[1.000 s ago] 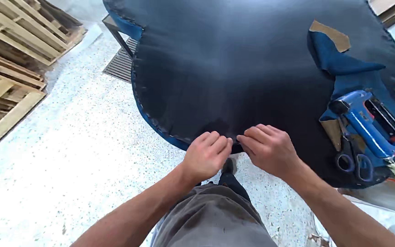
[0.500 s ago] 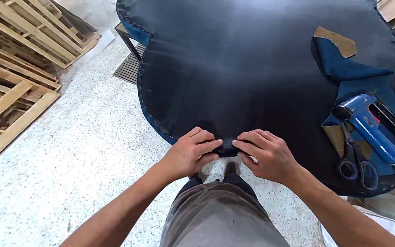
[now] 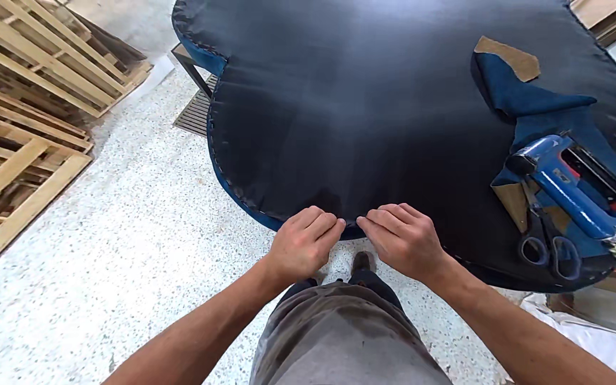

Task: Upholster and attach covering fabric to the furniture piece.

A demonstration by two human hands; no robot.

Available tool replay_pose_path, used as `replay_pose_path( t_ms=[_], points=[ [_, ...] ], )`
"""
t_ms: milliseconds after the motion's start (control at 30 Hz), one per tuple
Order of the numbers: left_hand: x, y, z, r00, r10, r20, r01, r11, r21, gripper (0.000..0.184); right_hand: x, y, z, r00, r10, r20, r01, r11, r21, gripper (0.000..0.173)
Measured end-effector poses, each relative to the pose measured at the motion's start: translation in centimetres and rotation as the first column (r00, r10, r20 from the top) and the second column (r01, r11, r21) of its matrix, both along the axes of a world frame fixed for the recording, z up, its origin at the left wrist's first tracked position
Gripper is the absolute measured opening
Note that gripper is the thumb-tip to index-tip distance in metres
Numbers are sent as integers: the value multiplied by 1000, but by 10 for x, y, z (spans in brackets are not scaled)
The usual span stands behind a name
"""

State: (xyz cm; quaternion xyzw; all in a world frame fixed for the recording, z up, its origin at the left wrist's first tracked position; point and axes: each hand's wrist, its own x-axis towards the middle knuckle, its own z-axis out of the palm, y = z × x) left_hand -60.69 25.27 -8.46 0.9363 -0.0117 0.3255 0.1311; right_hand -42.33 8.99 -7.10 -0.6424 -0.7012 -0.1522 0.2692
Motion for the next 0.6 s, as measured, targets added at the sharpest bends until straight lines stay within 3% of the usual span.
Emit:
replay_pose_path(
  t_ms=[133, 200, 467, 600],
  points=[
    [6, 0, 4, 992, 53, -115, -74, 980, -186, 23, 3, 4, 5, 998, 56, -42, -58, 997, -49, 18],
    [8, 0, 3, 986, 54, -156, -76, 988, -137, 32, 3, 4, 4, 997, 45, -55, -48, 997, -52, 19],
    [10, 2, -11, 991, -103, -80, 92, 988, -127, 23, 8, 7, 1, 986, 118, -116, -124, 991, -42, 19],
    [11, 0, -11, 991, -100, -89, 85, 984, -157, 25, 21, 9, 14, 974, 197, -114, -215, 960, -181, 20]
  ],
)
